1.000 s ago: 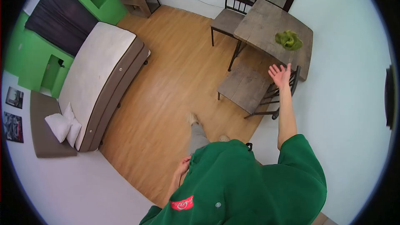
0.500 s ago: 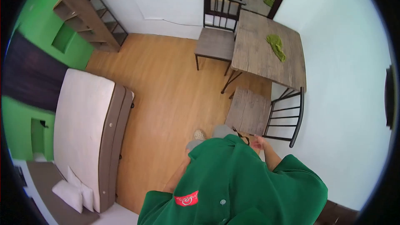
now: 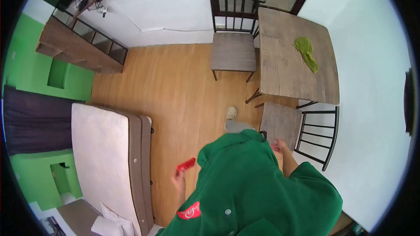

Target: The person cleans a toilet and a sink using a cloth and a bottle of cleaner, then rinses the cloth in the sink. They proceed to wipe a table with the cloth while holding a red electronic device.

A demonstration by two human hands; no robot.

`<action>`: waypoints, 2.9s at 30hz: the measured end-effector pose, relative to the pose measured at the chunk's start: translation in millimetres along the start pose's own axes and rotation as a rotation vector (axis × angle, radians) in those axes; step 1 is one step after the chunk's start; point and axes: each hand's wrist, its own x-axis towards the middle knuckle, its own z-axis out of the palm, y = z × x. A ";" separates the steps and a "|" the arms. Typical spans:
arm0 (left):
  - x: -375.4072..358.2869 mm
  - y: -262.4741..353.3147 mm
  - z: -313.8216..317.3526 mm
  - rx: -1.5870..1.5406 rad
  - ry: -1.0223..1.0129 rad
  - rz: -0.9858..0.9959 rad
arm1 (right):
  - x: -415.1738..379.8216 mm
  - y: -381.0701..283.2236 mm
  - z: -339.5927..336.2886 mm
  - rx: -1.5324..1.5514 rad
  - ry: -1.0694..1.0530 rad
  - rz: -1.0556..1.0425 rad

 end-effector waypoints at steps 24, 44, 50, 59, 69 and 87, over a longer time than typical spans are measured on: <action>305.9 562.0 326.2 -1.150 -1.885 -0.347 | -40.9 -140.1 204.2 0.194 0.145 0.088; 260.0 647.5 634.2 -0.654 -1.758 -0.809 | 1.4 -540.3 -62.1 -0.617 1.051 -0.991; 293.5 622.9 696.8 -0.650 -1.789 -0.949 | 72.3 -644.7 -128.0 -1.391 0.708 -0.964; 326.8 606.4 725.9 -0.804 -1.683 -0.676 | 147.1 -758.7 -7.0 -1.017 0.975 -1.118; 374.6 567.5 730.6 -0.825 -1.817 -0.959 | 130.8 -782.7 210.6 -0.497 1.092 -0.958; 477.5 453.5 696.3 -0.125 -1.478 -0.693 | 113.2 -630.7 117.2 0.226 1.266 -0.608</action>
